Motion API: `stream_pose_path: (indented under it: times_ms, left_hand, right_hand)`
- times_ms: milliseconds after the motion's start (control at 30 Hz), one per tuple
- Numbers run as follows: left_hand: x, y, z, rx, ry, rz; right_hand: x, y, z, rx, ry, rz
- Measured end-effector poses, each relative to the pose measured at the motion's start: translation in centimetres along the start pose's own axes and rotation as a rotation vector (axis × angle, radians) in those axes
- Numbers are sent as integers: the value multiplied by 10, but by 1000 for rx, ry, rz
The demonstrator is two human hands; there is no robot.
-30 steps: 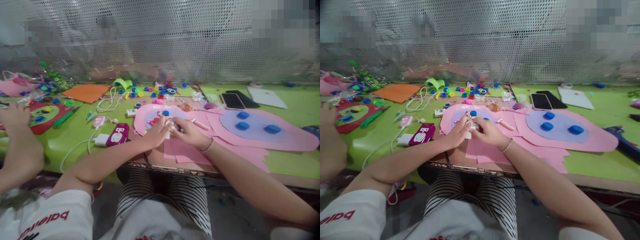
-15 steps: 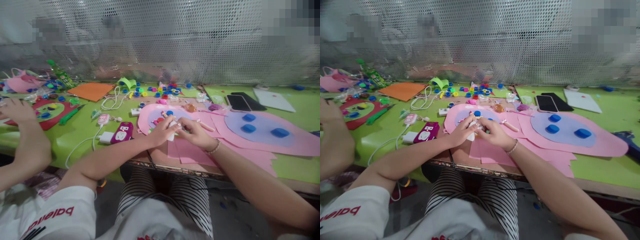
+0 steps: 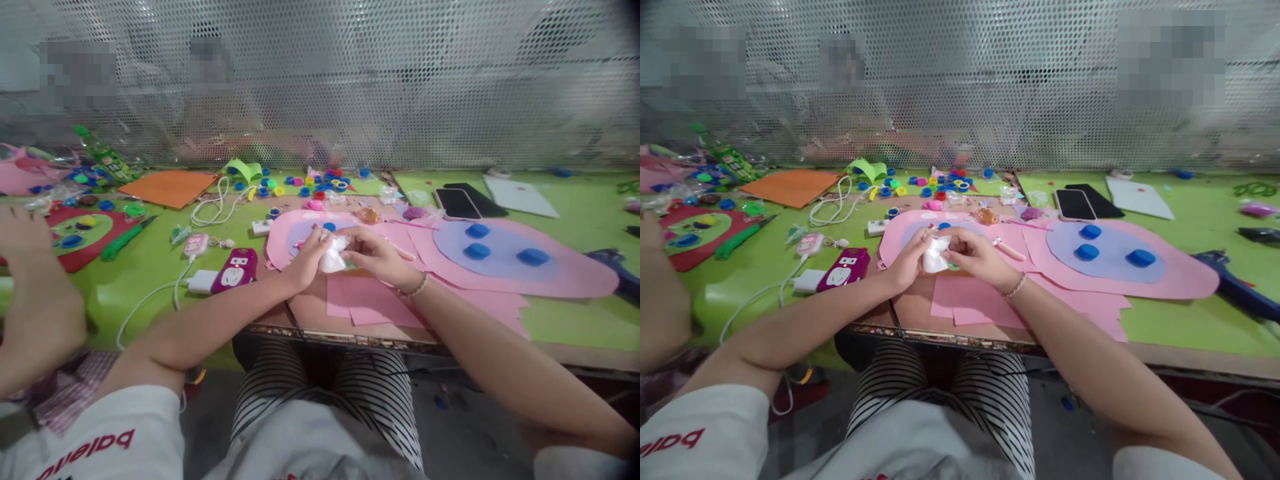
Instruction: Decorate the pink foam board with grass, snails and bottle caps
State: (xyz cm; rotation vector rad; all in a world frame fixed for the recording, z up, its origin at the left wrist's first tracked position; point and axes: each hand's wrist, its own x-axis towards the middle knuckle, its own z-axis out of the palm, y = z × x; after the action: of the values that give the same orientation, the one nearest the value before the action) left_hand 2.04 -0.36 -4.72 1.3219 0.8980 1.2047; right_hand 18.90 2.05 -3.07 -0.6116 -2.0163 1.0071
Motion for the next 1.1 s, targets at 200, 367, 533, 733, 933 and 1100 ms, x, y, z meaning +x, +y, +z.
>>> stream_pose_path:
  times_ms: [200,367,533,733,933,1100]
  left_hand:
    - [-2,6,2,-12,-94,29]
    - [-6,10,4,48,-86,32]
    - [-9,5,2,183,-105,85]
    - [-15,14,5,378,-104,150]
    - [-15,15,7,390,-87,145]
    - [-11,12,6,442,-108,131]
  right_hand:
    - [-1,-1,-1,113,24,14]
    - [-2,1,-3,65,51,113]
    - [-2,3,-6,19,-49,105]
    - [-4,-2,-9,-52,-149,60]
    - [-4,-6,-8,-61,-283,63]
    - [-3,-5,-7,-87,-400,132]
